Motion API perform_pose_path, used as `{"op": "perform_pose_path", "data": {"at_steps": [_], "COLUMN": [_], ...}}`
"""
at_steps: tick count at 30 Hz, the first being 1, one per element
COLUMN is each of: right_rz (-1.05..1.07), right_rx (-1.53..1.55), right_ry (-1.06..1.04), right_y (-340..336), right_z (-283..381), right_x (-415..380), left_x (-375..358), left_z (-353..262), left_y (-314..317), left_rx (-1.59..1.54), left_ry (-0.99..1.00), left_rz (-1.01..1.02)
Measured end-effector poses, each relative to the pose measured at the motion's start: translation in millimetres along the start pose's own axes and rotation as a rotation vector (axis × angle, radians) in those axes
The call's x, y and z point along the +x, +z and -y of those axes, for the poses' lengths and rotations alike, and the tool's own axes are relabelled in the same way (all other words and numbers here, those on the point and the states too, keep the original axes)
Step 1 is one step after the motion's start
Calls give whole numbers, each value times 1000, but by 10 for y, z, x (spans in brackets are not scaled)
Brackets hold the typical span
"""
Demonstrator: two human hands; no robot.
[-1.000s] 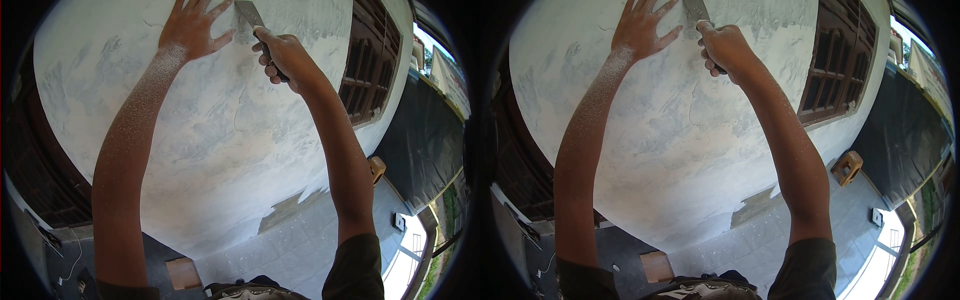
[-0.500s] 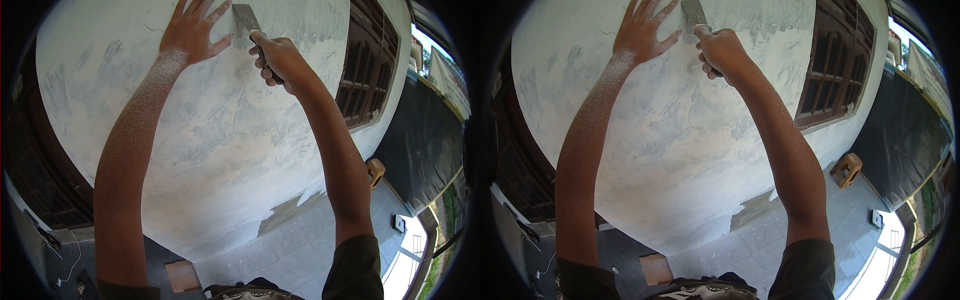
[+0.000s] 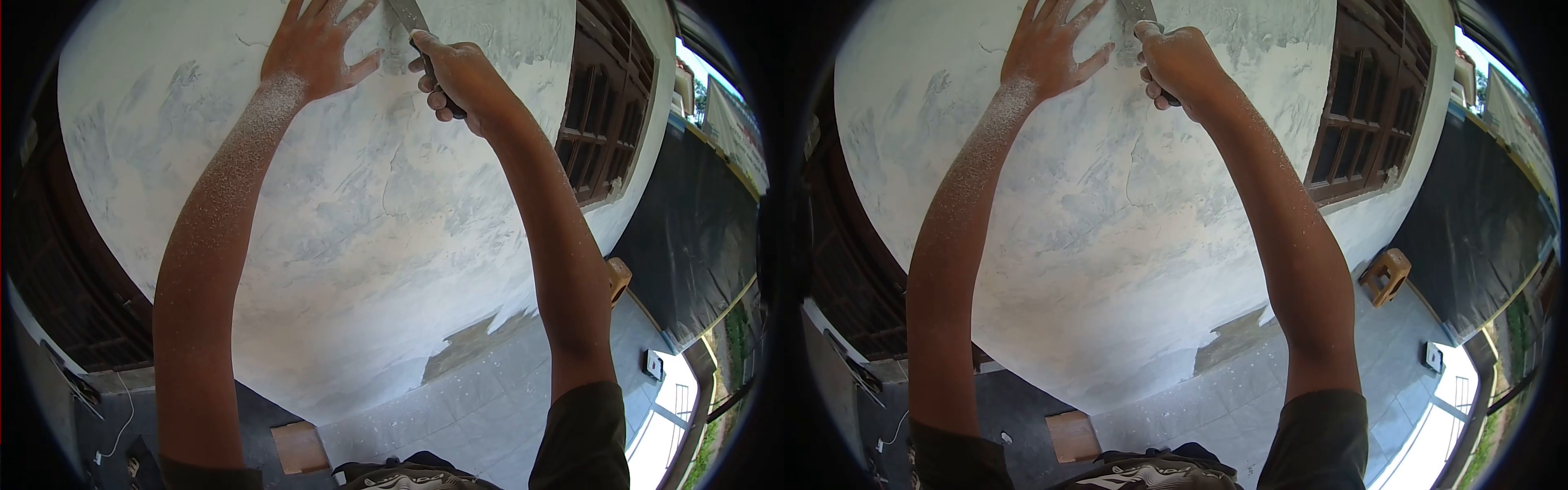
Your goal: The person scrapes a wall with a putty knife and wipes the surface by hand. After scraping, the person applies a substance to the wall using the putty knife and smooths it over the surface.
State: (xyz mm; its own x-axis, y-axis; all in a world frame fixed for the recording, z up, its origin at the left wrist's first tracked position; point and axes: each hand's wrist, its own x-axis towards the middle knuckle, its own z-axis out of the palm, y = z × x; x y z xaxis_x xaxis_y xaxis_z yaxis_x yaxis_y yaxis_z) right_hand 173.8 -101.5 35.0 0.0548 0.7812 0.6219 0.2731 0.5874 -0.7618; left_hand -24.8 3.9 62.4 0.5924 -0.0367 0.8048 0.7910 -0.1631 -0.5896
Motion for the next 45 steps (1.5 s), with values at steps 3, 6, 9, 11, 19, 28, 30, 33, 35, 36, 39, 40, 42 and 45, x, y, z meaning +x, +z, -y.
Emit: {"op": "perform_pose_path", "data": {"at_steps": [3,6,9,11,19,28,30,33,35,36,39,40,42,45], "right_rz": [9,30,7,3,-5,-5,-1,-9,-3,3,-25,-27,-25,-6], "right_rx": [-39,-36,57,34,60,43,62,23,-17,-26,-2,-2,5,-27], "right_ry": [56,98,-2,31,26,32,26,81,104,119,33,36,30,102], "right_y": [17,18,40,25,78,46,38,27,19,19,37,41,47,57], "right_z": [-88,-13,12,-45,23,-52,-23,-105,-119,-88,29,23,7,-100], "right_x": [-155,-96,48,-31,52,37,60,-81,-164,-156,44,33,-1,-182], "left_x": [10,-9,-2,-10,-9,2,-10,-3,-2,-9,1,-2,1,10], "left_z": [5,34,21,7,2,-4,-2,-2,-6,3,-7,-7,-12,-1], "left_y": [-39,-46,-28,-58,-74,-44,-57,-77,-65,-54,-66,-85,-70,-38], "left_rx": [6,-23,3,2,-7,3,22,6,-28,-25,-44,-25,-8,-10], "left_ry": [-19,-6,26,-5,2,-8,-3,-11,-12,-21,-1,-9,-14,-19], "left_rz": [30,23,-7,27,34,40,43,32,35,34,4,27,46,27]}}
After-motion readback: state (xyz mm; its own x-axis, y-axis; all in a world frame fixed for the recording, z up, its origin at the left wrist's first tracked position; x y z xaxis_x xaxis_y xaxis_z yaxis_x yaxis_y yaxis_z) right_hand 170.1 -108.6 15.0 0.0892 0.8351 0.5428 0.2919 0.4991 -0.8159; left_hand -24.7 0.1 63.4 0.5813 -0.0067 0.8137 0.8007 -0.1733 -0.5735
